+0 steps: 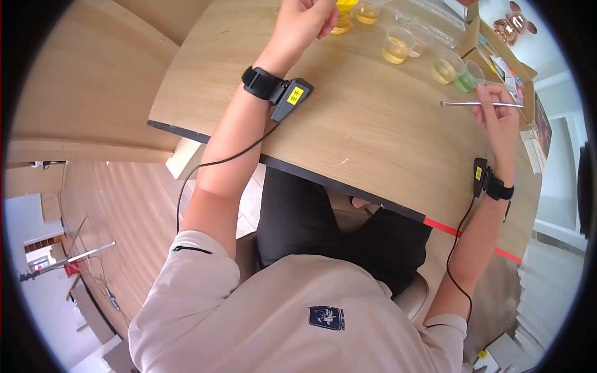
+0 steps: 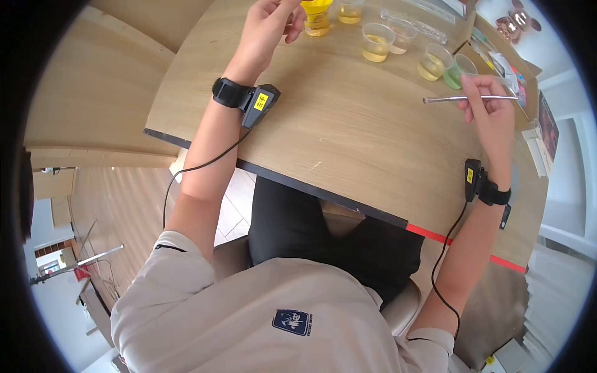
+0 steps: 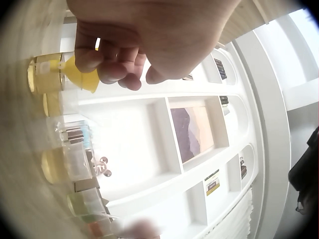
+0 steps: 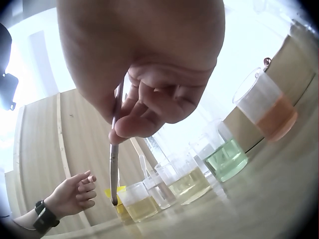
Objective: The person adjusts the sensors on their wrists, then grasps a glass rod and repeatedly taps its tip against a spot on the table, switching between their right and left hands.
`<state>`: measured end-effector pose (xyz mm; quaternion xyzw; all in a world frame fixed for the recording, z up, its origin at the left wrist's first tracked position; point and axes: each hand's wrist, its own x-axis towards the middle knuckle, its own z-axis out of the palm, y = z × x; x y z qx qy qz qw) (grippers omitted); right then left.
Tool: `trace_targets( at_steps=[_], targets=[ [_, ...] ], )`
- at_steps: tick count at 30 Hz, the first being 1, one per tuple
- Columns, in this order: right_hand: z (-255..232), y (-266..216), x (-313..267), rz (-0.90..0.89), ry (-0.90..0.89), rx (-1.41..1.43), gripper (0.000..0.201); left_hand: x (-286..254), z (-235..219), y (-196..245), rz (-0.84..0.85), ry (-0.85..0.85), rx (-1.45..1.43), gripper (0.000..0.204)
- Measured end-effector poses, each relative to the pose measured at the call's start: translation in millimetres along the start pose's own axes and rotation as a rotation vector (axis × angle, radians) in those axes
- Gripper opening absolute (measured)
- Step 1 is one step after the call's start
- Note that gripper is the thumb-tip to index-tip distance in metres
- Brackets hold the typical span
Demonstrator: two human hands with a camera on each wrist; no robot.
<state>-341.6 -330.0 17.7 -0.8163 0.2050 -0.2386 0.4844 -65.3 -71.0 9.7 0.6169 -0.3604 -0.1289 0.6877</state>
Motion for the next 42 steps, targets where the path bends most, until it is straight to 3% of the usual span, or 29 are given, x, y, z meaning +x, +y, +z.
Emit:
trace_targets(
  at_steps=[5, 7, 11, 14, 16, 19, 21, 22, 26, 28, 30, 32, 34, 36, 37, 41, 42],
  targets=[
    [4, -3, -2, 0.067, 0.029, 0.003, 0.016, -6, 2, 13, -0.132, 0.056, -0.17, 0.028],
    [4, 5, 0, -0.057, 0.048, 0.086, 0.016, -4, -1, 13, -0.103, 0.055, -0.114, 0.03],
    [1, -11, -4, -0.106, 0.103, 0.207, 0.025, -3, 8, 15, -0.093, 0.004, -0.09, 0.037],
    [-2, -11, 0, -0.111, 0.204, 0.305, 0.021, -5, 16, 23, -0.148, -0.052, -0.071, 0.034],
    [-5, -10, 2, -0.185, 0.24, 0.376, 0.021, -8, 18, 24, -0.139, -0.12, -0.077, 0.034],
    [-3, -37, 5, -0.177, 0.415, 0.488, 0.021, -13, 27, 32, -0.159, -0.387, -0.01, 0.032],
    [1, -61, 5, -0.21, 0.469, 0.839, 0.021, -28, 51, 59, -0.219, -0.57, 0.026, 0.028],
    [1, -74, 6, -0.22, 0.46, 0.835, 0.021, -38, 69, 73, -0.239, -0.663, 0.024, 0.03],
    [11, -110, 6, -0.282, 0.551, 0.885, 0.026, -80, 135, 82, -0.049, -0.809, -0.061, 0.056],
    [15, -117, 10, -0.299, 0.583, 0.91, 0.027, -87, 162, 93, -0.095, -0.813, -0.056, 0.056],
    [18, -112, 11, -0.379, 0.678, 0.659, 0.024, -90, 170, 97, -0.137, -0.838, -0.061, 0.057],
    [20, -101, 21, -0.482, 0.757, 0.561, 0.022, -92, 174, 90, -0.3, -0.763, -0.263, 0.052],
    [17, -91, 17, -0.584, 0.832, 0.458, 0.021, -90, 176, 82, -0.328, -0.776, -0.276, 0.048],
    [26, -105, -11, -0.535, 0.853, -0.296, 0.021, -91, 175, 78, -0.359, -0.785, -0.287, 0.044],
    [23, -97, -13, -0.606, 0.721, -0.25, 0.024, -92, 174, 77, -0.36, -0.807, -0.315, 0.042],
    [26, -102, -8, -0.685, 0.746, -0.367, 0.022, -96, 172, 76, -0.369, -0.878, -0.44, 0.041],
    [28, -108, -4, -0.615, 0.75, -0.215, 0.022, -98, 172, 79, -0.367, -0.875, -0.438, 0.041]
  ],
)
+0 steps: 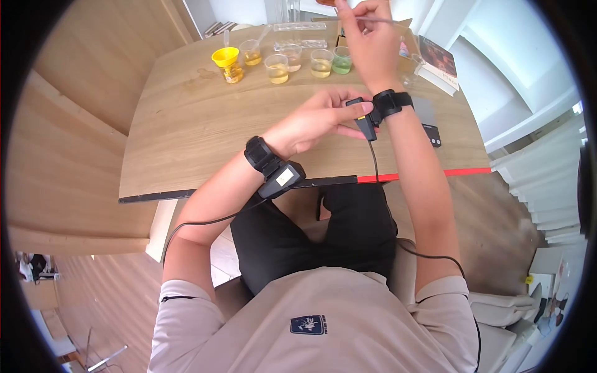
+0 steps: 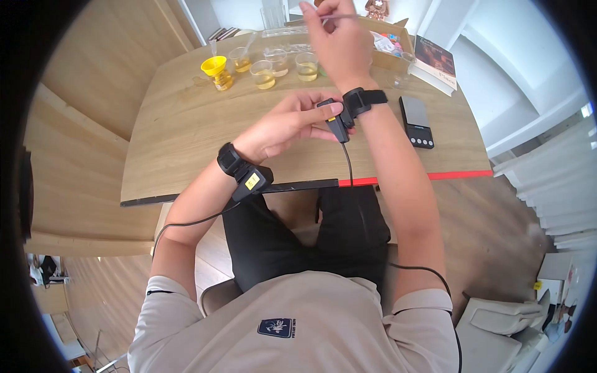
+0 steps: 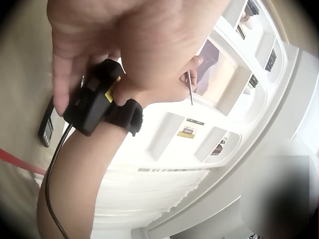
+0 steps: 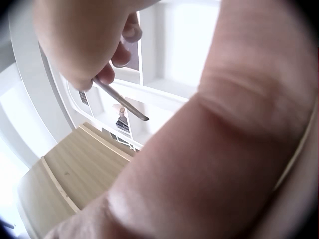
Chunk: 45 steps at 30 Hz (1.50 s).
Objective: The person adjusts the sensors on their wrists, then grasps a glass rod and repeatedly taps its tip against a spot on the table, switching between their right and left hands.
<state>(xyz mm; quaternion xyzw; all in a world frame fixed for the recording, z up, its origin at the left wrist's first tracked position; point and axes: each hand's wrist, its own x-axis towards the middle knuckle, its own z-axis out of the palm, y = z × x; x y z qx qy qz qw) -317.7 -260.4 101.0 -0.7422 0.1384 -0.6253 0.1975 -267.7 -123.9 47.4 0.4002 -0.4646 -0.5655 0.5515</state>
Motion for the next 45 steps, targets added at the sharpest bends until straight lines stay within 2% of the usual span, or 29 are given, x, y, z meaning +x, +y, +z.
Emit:
trace_targets(
  at_steps=[1, 5, 6, 7, 8, 10, 11, 13, 15, 17, 19, 20, 22, 25, 26, 28, 30, 34, 39, 45],
  targets=[
    [4, -1, 2, 0.122, 0.026, 0.105, 0.021, -2, 2, 1, -0.014, 0.001, -0.044, 0.043],
    [13, 16, 2, 0.117, 0.033, 0.271, 0.025, -5, -8, -1, 0.011, 0.045, -0.038, 0.048],
    [9, 22, 1, 0.195, -0.075, 0.377, 0.023, -5, -20, 0, 0.012, 0.057, -0.038, 0.048],
    [5, 29, 1, 0.273, -0.187, 0.482, 0.021, -6, -38, 2, 0.15, 0.124, 0.295, 0.047],
    [0, 34, -1, 0.272, -0.2, 0.493, 0.021, -8, -58, 6, 0.284, 0.192, 0.63, 0.047],
    [-13, 43, -6, 0.365, -0.353, 0.541, 0.028, -16, -103, 22, 0.232, 0.349, 0.766, 0.044],
    [-12, 55, -10, 0.417, -0.34, 0.517, 0.027, -22, -120, 28, 0.23, 0.359, 0.77, 0.044],
    [-8, 69, -20, 0.435, -0.321, 0.56, 0.026, -29, -146, 37, 0.249, 0.603, 1.164, 0.04],
    [-4, 78, -28, 0.46, -0.325, 0.622, 0.025, -31, -150, 41, 0.234, 0.65, 1.255, 0.037],
    [1, 86, -37, 0.484, -0.28, 0.56, 0.021, -38, -151, 46, 0.196, 0.73, 1.352, 0.034],
    [-1, 103, -45, 0.495, -0.308, 0.576, 0.019, -41, -148, 45, 0.235, 0.703, 0.747, 0.032],
    [-3, 105, -49, 0.507, -0.297, 0.593, 0.018, -43, -152, 45, 0.215, 0.744, 0.748, 0.032],
    [-7, 109, -51, 0.549, -0.311, 0.623, 0.017, -48, -159, 39, 0.278, 0.689, 0.269, 0.033],
    [-6, 113, -57, 0.667, -0.316, 0.61, 0.016, -51, -170, 29, 0.307, 0.722, 0.384, 0.033],
    [-5, 113, -59, 0.631, -0.338, 0.572, 0.016, -52, -176, 27, 0.302, 0.725, 0.381, 0.033],
    [-7, 114, -59, 0.594, -0.353, 0.512, 0.015, -52, -185, 20, 0.41, 0.777, 0.251, 0.031],
    [-10, 114, -59, 0.566, -0.417, 0.483, 0.017, -54, -187, 23, 0.404, 0.776, 0.213, 0.031],
    [-11, 117, -59, 0.551, -0.434, 0.518, 0.018, -56, -189, 24, 0.444, 0.807, 0.162, 0.031],
    [-10, 119, -61, 0.529, -0.571, 0.473, 0.018, -55, -192, 23, 0.466, 0.818, 0.14, 0.028],
    [-10, 110, -66, 0.545, -0.609, 0.356, 0.015, -53, -187, 22, 0.422, 0.922, 0.147, 0.027]
  ],
)
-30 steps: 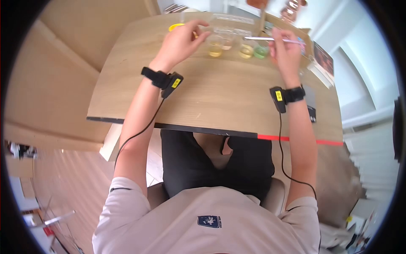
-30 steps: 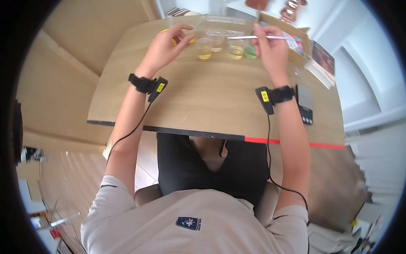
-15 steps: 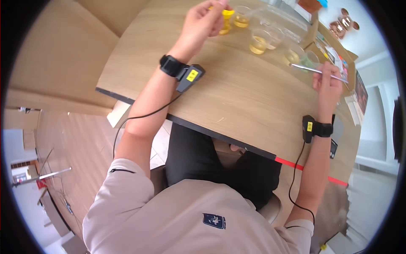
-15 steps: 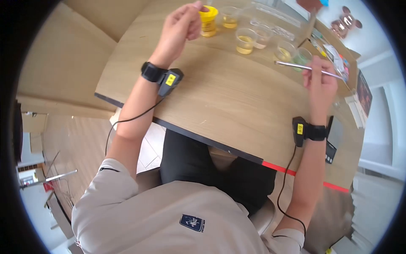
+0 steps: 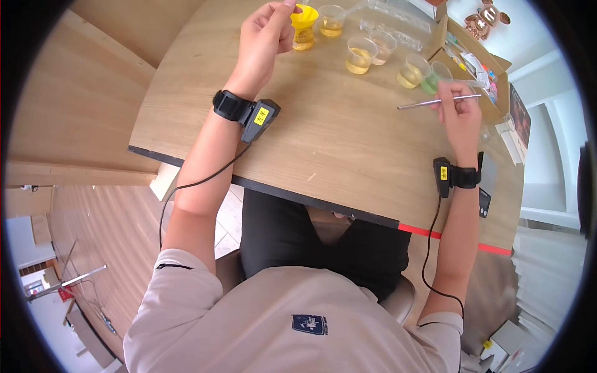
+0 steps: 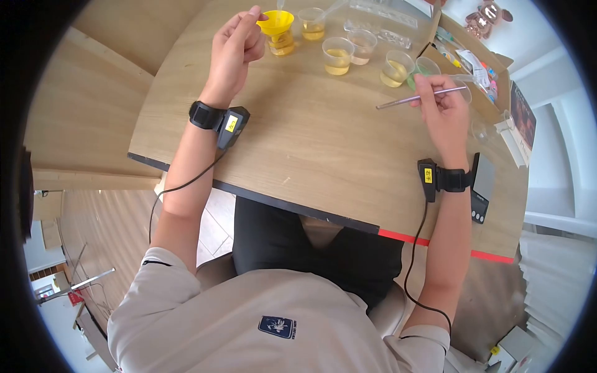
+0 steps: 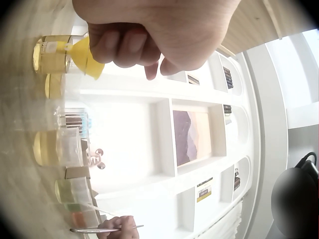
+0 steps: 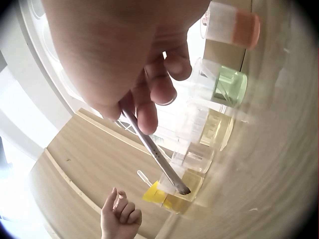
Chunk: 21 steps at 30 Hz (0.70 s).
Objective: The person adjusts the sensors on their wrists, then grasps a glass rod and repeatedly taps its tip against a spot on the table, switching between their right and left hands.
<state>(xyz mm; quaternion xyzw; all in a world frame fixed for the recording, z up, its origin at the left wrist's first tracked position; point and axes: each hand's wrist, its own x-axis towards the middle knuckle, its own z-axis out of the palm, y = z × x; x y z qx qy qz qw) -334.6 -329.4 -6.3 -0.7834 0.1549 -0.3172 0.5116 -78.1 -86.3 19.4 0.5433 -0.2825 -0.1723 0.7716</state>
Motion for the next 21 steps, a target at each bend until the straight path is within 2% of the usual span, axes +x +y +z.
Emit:
trace_targets(
  at_steps=[2, 10, 18, 21],
  targets=[
    [2.8, -4.4, -1.2, 0.01, 0.026, -0.026, 0.015, 1.6, -2.8, -3.6, 0.067, -0.064, -0.028, 0.026],
    [-0.9, -6.8, -1.6, 0.013, 0.024, -0.009, 0.012, 2.4, -4.2, -4.1, 0.046, -0.075, -0.051, 0.025],
    [-0.8, -3.8, -0.3, -0.057, 0.095, -0.049, 0.013, 1.7, -3.8, -6.6, 0.03, -0.072, -0.047, 0.025],
    [-4.4, 0.4, 0.5, -0.075, 0.064, -0.049, 0.014, 2.7, -4.7, -7.2, 0.036, -0.074, -0.048, 0.025]
  ],
)
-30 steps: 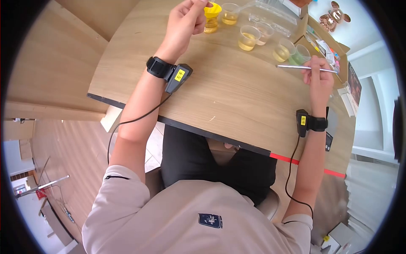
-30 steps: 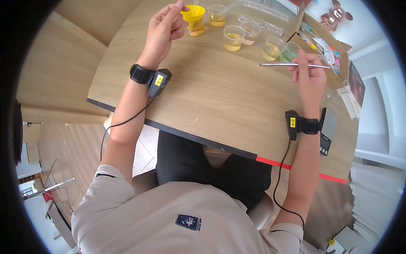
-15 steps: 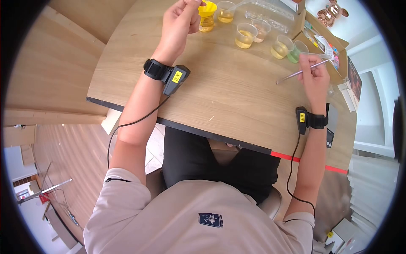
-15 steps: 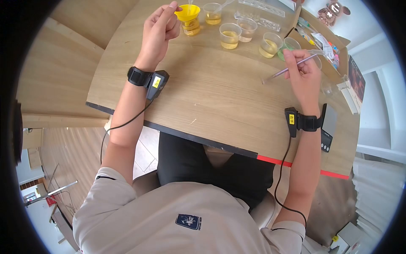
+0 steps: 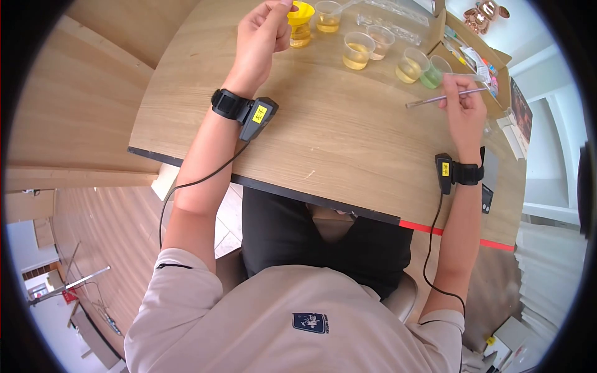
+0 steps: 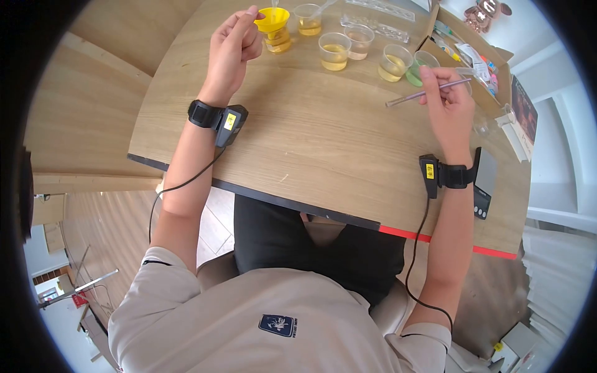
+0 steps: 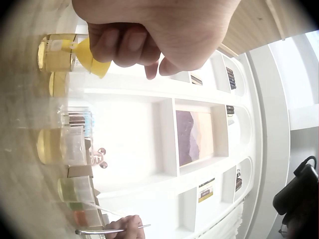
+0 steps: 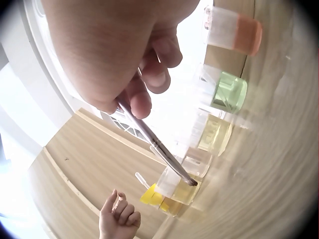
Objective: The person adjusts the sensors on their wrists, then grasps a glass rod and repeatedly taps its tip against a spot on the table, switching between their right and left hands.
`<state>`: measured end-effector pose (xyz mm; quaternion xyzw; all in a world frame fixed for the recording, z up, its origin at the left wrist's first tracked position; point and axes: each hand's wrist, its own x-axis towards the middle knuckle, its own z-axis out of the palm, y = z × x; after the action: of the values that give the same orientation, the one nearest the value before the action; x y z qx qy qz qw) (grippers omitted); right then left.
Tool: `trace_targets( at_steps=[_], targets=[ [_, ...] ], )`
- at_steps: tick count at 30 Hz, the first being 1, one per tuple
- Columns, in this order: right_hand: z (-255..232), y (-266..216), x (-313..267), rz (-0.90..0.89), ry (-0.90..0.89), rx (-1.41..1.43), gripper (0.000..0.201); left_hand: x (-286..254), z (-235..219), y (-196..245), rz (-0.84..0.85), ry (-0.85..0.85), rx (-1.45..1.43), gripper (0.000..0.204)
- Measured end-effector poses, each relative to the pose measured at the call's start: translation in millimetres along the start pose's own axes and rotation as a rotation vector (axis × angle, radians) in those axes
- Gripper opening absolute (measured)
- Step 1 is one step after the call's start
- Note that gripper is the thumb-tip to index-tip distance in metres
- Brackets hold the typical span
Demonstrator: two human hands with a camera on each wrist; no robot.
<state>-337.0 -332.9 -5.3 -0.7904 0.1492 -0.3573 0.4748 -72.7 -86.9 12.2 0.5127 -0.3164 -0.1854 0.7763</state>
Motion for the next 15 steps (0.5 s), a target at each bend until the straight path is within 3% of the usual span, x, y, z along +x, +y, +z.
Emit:
trace_targets(
  at_steps=[15],
  targets=[
    [-6.4, 6.7, 1.7, 0.042, 0.003, -0.065, 0.016, -3.1, 3.0, 6.7, -0.016, 0.06, -0.037, 0.025]
  ],
)
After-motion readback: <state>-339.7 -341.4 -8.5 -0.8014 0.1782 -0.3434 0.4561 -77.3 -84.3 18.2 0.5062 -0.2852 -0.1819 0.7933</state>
